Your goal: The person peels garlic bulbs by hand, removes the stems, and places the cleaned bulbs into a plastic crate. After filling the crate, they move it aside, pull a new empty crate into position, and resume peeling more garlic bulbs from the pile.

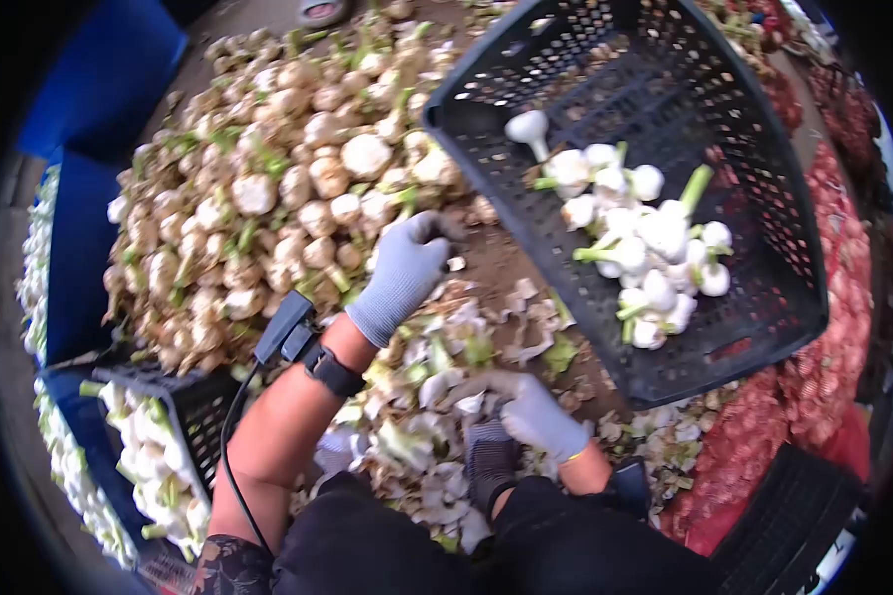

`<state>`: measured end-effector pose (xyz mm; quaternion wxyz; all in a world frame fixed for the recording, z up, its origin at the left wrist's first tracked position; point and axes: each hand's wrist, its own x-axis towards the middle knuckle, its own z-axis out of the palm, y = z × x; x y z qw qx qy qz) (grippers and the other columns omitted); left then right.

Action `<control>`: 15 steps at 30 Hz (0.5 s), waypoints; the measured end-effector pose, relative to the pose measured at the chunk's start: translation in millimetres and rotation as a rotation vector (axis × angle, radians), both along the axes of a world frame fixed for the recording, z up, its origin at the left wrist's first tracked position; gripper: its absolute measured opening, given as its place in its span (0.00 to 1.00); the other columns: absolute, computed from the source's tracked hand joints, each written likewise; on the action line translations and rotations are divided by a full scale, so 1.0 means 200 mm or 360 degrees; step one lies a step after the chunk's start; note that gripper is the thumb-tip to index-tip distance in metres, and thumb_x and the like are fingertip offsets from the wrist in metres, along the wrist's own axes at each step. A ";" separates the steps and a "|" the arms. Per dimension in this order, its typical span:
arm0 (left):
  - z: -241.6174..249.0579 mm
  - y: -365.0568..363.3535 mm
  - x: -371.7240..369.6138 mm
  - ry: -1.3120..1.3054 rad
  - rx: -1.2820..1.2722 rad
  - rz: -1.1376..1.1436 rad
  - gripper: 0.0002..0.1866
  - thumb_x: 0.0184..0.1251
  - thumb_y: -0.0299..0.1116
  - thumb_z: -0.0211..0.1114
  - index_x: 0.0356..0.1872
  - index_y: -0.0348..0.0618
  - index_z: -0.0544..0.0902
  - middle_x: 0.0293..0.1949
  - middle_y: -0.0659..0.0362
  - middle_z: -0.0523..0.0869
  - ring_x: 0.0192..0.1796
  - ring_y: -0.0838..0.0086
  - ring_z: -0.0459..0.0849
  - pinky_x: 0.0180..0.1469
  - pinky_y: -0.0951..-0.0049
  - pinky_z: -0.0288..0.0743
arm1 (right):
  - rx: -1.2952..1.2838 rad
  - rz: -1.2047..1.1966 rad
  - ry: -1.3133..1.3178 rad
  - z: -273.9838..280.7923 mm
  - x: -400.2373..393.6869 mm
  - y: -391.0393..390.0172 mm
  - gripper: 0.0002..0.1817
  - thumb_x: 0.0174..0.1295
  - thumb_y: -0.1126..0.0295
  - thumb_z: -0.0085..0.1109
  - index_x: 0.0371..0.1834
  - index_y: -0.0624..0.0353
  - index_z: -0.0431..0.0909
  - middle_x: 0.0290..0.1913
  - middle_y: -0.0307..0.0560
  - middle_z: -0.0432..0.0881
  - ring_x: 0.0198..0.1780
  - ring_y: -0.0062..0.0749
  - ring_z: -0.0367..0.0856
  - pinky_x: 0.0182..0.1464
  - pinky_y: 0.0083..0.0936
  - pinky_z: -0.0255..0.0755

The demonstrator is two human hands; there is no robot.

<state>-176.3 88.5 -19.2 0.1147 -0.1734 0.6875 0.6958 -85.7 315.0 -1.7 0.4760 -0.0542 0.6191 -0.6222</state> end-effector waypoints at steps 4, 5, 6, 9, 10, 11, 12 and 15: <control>-0.34 0.17 -0.26 0.0599 -0.1306 -0.0350 0.15 0.55 0.30 0.65 0.46 0.41 0.83 0.35 0.45 0.84 0.40 0.48 0.84 0.41 0.61 0.79 | 0.0460 0.0125 0.0221 0.01 -0.04 0.00 0.31 0.43 0.91 0.37 0.49 0.63 0.82 0.46 0.48 0.85 0.51 0.28 0.81 0.55 0.23 0.72; -0.38 0.19 -0.35 0.0417 -0.1540 -0.0642 0.15 0.56 0.33 0.66 0.45 0.41 0.83 0.37 0.43 0.84 0.43 0.46 0.83 0.43 0.59 0.79 | 0.0430 0.0061 0.0552 -0.01 -0.04 -0.01 0.32 0.43 0.90 0.38 0.52 0.63 0.80 0.46 0.51 0.84 0.51 0.33 0.81 0.55 0.25 0.72; -0.35 0.20 -0.40 0.0442 -0.1241 -0.0567 0.15 0.58 0.39 0.65 0.42 0.42 0.85 0.39 0.46 0.85 0.43 0.51 0.84 0.45 0.60 0.78 | 0.0456 0.0032 0.0663 0.00 -0.06 -0.04 0.29 0.47 0.89 0.39 0.53 0.63 0.79 0.47 0.51 0.84 0.50 0.34 0.81 0.55 0.26 0.72; -0.42 0.18 -0.46 0.0923 -0.0980 -0.0389 0.13 0.60 0.41 0.62 0.41 0.51 0.87 0.38 0.48 0.87 0.41 0.50 0.85 0.42 0.59 0.79 | 0.0440 0.0038 0.0960 -0.05 -0.13 -0.01 0.22 0.60 0.85 0.44 0.56 0.61 0.77 0.45 0.50 0.83 0.47 0.32 0.81 0.52 0.27 0.74; -0.36 0.18 -0.42 0.0583 -0.1079 -0.0419 0.12 0.57 0.39 0.64 0.40 0.51 0.87 0.36 0.48 0.87 0.40 0.52 0.85 0.42 0.60 0.79 | 0.0367 -0.0049 0.0719 -0.06 -0.16 0.01 0.21 0.62 0.83 0.45 0.57 0.61 0.76 0.44 0.48 0.82 0.46 0.29 0.81 0.48 0.25 0.75; -0.29 0.16 -0.35 0.0536 -0.1512 -0.0751 0.13 0.53 0.35 0.66 0.42 0.50 0.86 0.36 0.48 0.86 0.38 0.53 0.84 0.41 0.60 0.79 | 0.0285 -0.0122 0.0475 -0.09 -0.19 0.03 0.19 0.65 0.82 0.46 0.58 0.60 0.76 0.44 0.47 0.82 0.45 0.26 0.81 0.45 0.23 0.75; -0.23 0.13 -0.23 0.0646 -0.1276 -0.0664 0.19 0.51 0.32 0.67 0.48 0.46 0.83 0.39 0.47 0.84 0.38 0.53 0.84 0.41 0.59 0.79 | 0.0173 -0.0390 0.0422 -0.19 -0.19 0.03 0.23 0.62 0.85 0.44 0.60 0.61 0.74 0.42 0.45 0.82 0.40 0.22 0.80 0.38 0.18 0.75; -0.08 0.10 0.17 0.0418 -0.0453 -0.0519 0.21 0.60 0.31 0.69 0.53 0.36 0.78 0.40 0.55 0.84 0.42 0.80 0.83 0.45 0.77 0.79 | 0.0122 -0.0749 -0.0245 -0.08 -0.25 0.01 0.16 0.70 0.68 0.53 0.59 0.57 0.75 0.33 0.40 0.83 0.24 0.14 0.74 0.26 0.13 0.69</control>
